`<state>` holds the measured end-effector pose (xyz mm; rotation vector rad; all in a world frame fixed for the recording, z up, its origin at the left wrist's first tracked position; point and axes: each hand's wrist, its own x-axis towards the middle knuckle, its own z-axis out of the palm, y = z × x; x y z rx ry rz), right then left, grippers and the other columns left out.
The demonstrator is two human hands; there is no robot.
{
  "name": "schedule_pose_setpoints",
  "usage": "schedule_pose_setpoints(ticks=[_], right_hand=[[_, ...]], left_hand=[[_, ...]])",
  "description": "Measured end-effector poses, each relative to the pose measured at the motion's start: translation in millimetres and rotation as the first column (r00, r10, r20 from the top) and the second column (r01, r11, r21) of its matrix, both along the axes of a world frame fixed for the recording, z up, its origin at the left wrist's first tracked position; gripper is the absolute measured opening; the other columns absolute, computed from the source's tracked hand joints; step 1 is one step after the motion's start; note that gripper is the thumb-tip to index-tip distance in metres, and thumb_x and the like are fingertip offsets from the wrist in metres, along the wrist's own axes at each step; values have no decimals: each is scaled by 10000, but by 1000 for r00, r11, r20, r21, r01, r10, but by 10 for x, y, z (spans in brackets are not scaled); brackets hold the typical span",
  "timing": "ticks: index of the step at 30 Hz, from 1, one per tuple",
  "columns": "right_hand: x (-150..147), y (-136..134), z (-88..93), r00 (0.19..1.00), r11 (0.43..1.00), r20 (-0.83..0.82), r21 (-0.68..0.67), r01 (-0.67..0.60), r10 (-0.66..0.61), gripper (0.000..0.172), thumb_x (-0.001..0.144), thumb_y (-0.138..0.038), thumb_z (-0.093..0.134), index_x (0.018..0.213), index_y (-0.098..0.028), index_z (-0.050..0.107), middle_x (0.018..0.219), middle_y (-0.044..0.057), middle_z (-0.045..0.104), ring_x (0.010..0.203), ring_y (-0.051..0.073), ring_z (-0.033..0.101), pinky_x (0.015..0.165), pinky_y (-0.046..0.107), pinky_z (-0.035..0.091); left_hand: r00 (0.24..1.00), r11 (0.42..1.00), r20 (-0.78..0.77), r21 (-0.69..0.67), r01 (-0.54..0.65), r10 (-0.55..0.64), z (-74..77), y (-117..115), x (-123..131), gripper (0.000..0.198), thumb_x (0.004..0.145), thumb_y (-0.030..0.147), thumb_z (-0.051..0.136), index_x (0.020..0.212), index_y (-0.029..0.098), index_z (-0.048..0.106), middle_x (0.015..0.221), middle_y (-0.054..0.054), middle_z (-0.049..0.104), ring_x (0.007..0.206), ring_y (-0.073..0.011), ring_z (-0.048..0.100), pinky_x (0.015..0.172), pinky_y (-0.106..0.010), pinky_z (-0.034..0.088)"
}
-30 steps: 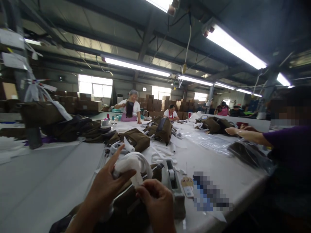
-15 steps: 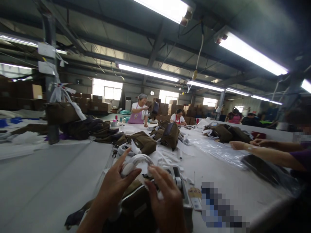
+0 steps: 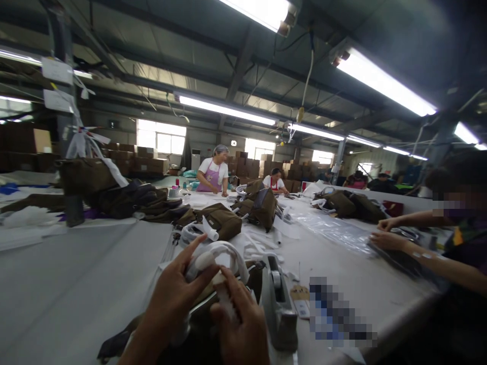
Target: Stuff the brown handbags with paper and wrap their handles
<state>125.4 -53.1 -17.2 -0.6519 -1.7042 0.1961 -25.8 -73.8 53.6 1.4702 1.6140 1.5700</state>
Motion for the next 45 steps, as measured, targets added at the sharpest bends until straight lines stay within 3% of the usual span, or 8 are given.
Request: schedule_pose_setpoints(ticks=[6,11,16,21,29,35,40,45], right_hand=[[-18,54,-75,963,925,42,293,242,-265,370,1008,-210,576,1369,-236,652,1182,99,766,1023,266,750,871,391,628],[21,-12,-12,992,991,-115,-113,-68,55,348,1038,-232,501,1333,-245,686,1132,96,773,1000,222,752,847,307,619],[165,-53,42,843,597,-468,-607,-524,265,522,977,-623,561,1140,-159,736,752,60,722,373,52,468,342,162,338],[195,-52,50,777,447,-543,-637,-628,317,620,860,-734,645,887,-118,703,759,74,709,345,44,475,305,147,328],[17,-17,217,793,498,-518,-620,-607,321,461,904,-642,664,893,-182,696,597,5,625,364,74,490,339,161,364],[99,-57,401,780,502,-465,-598,-625,418,443,932,-623,633,988,-189,699,658,23,679,440,109,578,422,193,478],[300,-155,524,901,706,-332,-565,-427,280,411,946,-530,663,1218,-233,577,817,37,746,659,197,731,607,276,589],[418,-138,716,647,425,-618,-491,-761,446,213,908,-339,744,1050,-189,692,938,47,753,802,166,733,733,252,592]], left_hand=[[998,999,-67,26,24,-22,-43,3,72,746,830,584,697,1482,268,521,1227,-32,739,1074,-263,697,956,-345,532],[995,998,-81,7,62,-61,-7,-35,31,926,737,608,792,1527,248,468,1196,-47,733,988,-263,704,872,-329,558],[994,997,83,50,64,-67,-2,-80,-14,854,835,694,671,1523,231,467,824,1,692,644,-159,607,600,-241,515],[917,993,383,79,83,-108,7,-107,89,706,894,707,589,1408,224,554,625,29,618,547,-139,560,473,-183,449],[868,990,476,77,117,-139,19,-107,143,791,774,531,828,1463,321,500,1483,-82,571,658,-122,686,580,-243,595],[834,944,496,-79,320,-241,30,-123,26,629,820,584,772,1306,193,692,858,-50,787,661,-181,694,603,-241,564],[985,989,102,-21,144,-141,302,-37,-13,490,769,608,778,1019,189,831,938,-65,812,845,-237,723,699,-254,565],[989,984,-8,101,148,-148,614,52,52,485,734,598,769,970,180,840,850,-60,800,727,-222,695,642,-271,567]])
